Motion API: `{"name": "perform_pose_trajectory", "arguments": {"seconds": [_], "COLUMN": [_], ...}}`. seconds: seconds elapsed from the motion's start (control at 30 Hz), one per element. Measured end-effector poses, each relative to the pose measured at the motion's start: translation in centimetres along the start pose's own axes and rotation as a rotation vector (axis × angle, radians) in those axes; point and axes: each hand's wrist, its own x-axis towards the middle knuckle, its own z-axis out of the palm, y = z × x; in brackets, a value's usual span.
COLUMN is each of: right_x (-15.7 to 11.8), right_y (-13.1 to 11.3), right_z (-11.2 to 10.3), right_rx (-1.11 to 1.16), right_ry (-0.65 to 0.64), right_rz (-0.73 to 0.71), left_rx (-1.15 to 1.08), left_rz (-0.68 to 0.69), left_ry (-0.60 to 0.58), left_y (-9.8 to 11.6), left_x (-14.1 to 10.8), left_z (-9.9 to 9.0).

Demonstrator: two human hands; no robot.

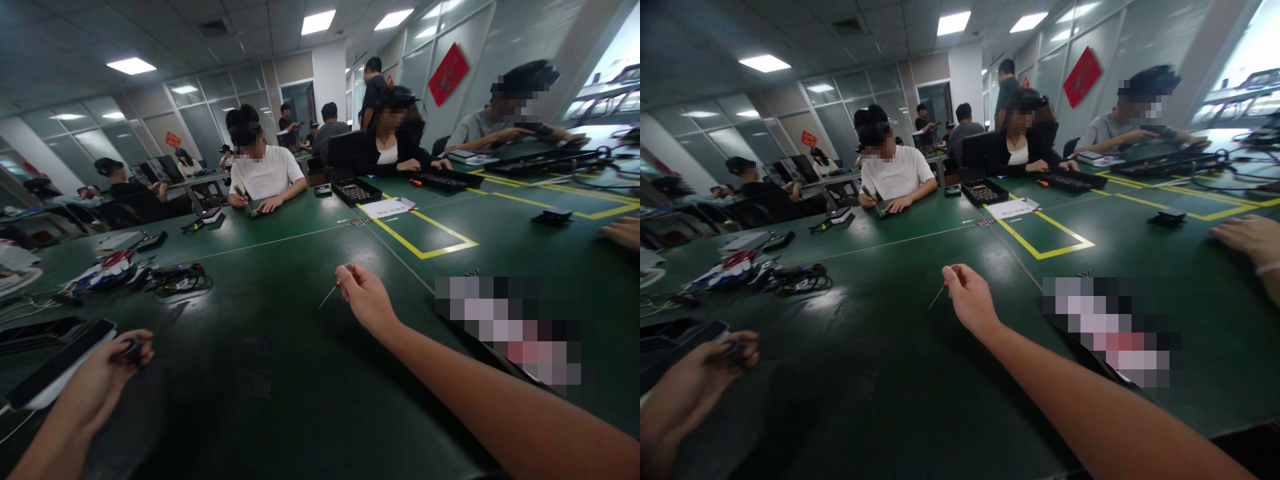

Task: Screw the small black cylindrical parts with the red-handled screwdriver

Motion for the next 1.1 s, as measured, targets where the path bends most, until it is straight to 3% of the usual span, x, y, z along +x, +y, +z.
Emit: {"name": "perform_pose_trajectory", "arguments": {"seconds": [0.07, 0.17, 0.27, 0.33, 0.47, 0.63, 1.1], "right_x": [0.0, 0.0, 0.0, 0.0, 0.0, 0.0, 0.0], "right_y": [0.0, -0.1, -0.3, -0.3, -0.2, -0.1, -0.1], "right_z": [-0.1, -0.2, -0.3, -0.3, -0.3, -0.1, 0.2], "right_rx": [-0.012, -0.068, -0.121, -0.127, -0.050, 0.048, 0.058], "right_ry": [-0.001, 0.012, 0.033, 0.042, 0.056, 0.071, 0.029], "right_rz": [0.000, -0.013, -0.027, -0.029, -0.026, -0.050, -0.066], "left_rx": [-0.130, -0.054, 0.188, 0.283, 0.343, 0.406, 0.298], "left_rz": [0.061, 0.292, 0.552, 0.652, 0.795, 1.039, 0.998], "left_ry": [-0.239, -0.436, -0.531, -0.581, -0.567, -0.633, -0.592], "left_y": [0.8, 2.3, 3.4, 3.4, 2.1, 0.6, 0.1], "left_x": [0.5, 0.3, -0.7, -1.5, -2.7, -2.9, -2.5], "left_z": [3.3, 9.0, 14.7, 18.0, 22.4, 23.6, 23.2]}}
